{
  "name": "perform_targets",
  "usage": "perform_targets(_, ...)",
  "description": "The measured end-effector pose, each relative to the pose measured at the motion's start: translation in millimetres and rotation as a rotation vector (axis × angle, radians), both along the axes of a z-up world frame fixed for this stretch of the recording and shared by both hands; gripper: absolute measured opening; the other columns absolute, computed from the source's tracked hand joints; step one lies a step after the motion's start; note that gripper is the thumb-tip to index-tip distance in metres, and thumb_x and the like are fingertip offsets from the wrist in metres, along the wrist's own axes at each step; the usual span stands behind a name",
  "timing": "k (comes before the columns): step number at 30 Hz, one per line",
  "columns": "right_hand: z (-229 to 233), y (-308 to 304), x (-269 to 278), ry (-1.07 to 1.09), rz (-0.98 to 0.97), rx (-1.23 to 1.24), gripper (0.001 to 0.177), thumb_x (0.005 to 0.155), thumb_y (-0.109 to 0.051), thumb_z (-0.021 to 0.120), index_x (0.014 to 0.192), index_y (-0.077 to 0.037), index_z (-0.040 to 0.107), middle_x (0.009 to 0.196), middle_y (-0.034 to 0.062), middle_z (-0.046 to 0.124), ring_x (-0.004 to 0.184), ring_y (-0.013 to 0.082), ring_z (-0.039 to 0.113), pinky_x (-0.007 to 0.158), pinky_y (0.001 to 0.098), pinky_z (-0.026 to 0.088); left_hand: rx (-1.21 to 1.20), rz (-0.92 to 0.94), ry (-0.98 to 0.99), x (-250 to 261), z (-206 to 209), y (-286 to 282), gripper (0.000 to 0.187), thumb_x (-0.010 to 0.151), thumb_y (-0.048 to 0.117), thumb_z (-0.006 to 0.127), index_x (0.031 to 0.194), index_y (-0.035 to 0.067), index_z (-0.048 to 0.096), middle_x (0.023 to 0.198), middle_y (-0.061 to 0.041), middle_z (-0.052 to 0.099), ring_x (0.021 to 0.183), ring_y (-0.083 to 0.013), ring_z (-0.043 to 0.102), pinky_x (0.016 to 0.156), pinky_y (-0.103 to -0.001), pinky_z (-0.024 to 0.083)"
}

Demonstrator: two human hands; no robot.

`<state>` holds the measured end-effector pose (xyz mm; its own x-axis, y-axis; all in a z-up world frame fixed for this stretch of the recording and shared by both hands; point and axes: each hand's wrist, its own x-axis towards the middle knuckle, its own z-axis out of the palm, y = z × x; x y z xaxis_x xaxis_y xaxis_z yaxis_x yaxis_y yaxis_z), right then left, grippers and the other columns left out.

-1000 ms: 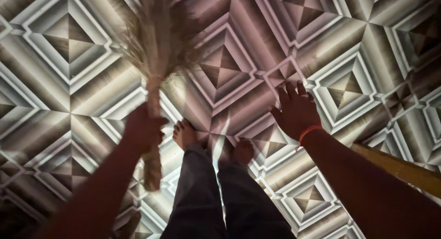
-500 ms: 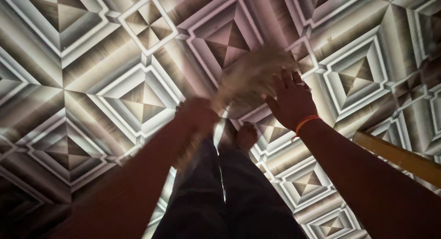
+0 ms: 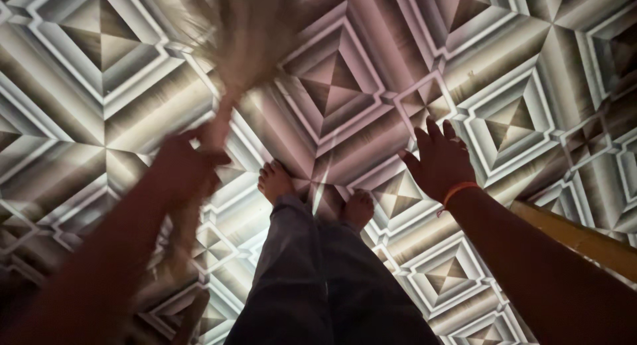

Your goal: The person sweeps a patterned tiled floor using a traditional straw broom. They move systematically across the room, sweeping debris into a pile.

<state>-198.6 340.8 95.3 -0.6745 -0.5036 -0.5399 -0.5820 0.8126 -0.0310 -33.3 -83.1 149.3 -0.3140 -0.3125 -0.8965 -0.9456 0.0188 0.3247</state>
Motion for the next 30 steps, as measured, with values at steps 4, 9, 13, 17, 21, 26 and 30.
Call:
perform_targets(4, -4, -5, 7, 0.008, 0.01, -0.052, 0.07, 0.097, -0.056, 0.054, 0.145, -0.005, 0.051, 0.157, 0.0234, 0.043, 0.141, 0.051, 0.04, 0.107, 0.0609, 0.042, 0.34, 0.083, -0.014, 52, 18, 76, 0.079, 0.072, 0.009, 0.081, 0.146, 0.013, 0.053, 0.074, -0.013, 0.074, 0.052, -0.0204, 0.066, 0.049, -0.036, 0.053)
perform_targets(9, -12, -31, 12, -0.038, -0.002, -0.085, 0.075, 0.095, -0.052, 0.058, 0.149, -0.001, 0.045, 0.158, 0.0225, 0.042, 0.14, 0.0507, 0.04, 0.107, 0.0618, 0.041, 0.544, 0.115, -0.044, 72, -26, 147, 0.072, 0.069, 0.009, 0.076, 0.139, 0.014, 0.059, 0.078, -0.014, 0.07, 0.058, -0.0269, 0.065, 0.054, -0.043, 0.055)
perform_targets(13, -12, -59, 15, -0.057, 0.061, -0.165, 0.075, 0.096, -0.048, 0.06, 0.15, 0.001, 0.043, 0.158, 0.0238, 0.041, 0.142, 0.0497, 0.039, 0.107, 0.0607, 0.042, 0.408, 0.0, -0.02, 61, -109, 105, 0.072, 0.076, 0.01, 0.077, 0.143, 0.013, 0.052, 0.084, -0.014, 0.074, 0.059, -0.0257, 0.066, 0.052, -0.043, 0.054)
perform_targets(17, -5, -87, 11, -0.059, 0.128, -0.182, 0.072, 0.099, -0.048, 0.058, 0.147, 0.003, 0.043, 0.161, 0.0231, 0.039, 0.141, 0.0485, 0.039, 0.105, 0.0604, 0.042, 0.265, 0.13, -0.058, 60, -114, 24, 0.073, 0.083, 0.012, 0.077, 0.148, 0.012, 0.045, 0.09, -0.014, 0.078, 0.06, -0.0244, 0.067, 0.05, -0.042, 0.054)
perform_targets(21, -3, -105, 0, -0.069, 0.139, -0.053, 0.074, 0.096, -0.049, 0.058, 0.149, 0.0, 0.043, 0.158, 0.0196, 0.041, 0.141, 0.0461, 0.04, 0.107, 0.059, 0.042, 0.023, 0.307, -0.018, 47, -70, -29, 0.075, 0.078, 0.002, 0.079, 0.148, 0.013, 0.056, 0.088, -0.011, 0.072, 0.055, -0.0211, 0.062, 0.047, -0.039, 0.051)
perform_targets(26, 3, -138, -19, -0.063, 0.11, -0.001, 0.073, 0.094, -0.052, 0.058, 0.149, -0.006, 0.044, 0.159, 0.0174, 0.038, 0.144, 0.0462, 0.036, 0.113, 0.0552, 0.037, 0.007, 0.326, 0.135, 76, -29, -48, 0.086, 0.075, 0.001, 0.08, 0.151, 0.014, 0.043, 0.078, -0.019, 0.07, 0.048, -0.0249, 0.061, 0.042, -0.04, 0.049)
perform_targets(30, -4, -168, -31, -0.061, 0.164, -0.089, 0.072, 0.094, -0.051, 0.057, 0.149, -0.005, 0.045, 0.16, 0.0189, 0.038, 0.144, 0.0435, 0.039, 0.114, 0.0552, 0.038, -0.152, 0.54, 0.058, 128, -2, -29, 0.067, 0.074, 0.009, 0.081, 0.135, 0.002, 0.054, 0.079, -0.014, 0.07, 0.048, -0.0239, 0.062, 0.043, -0.04, 0.05)
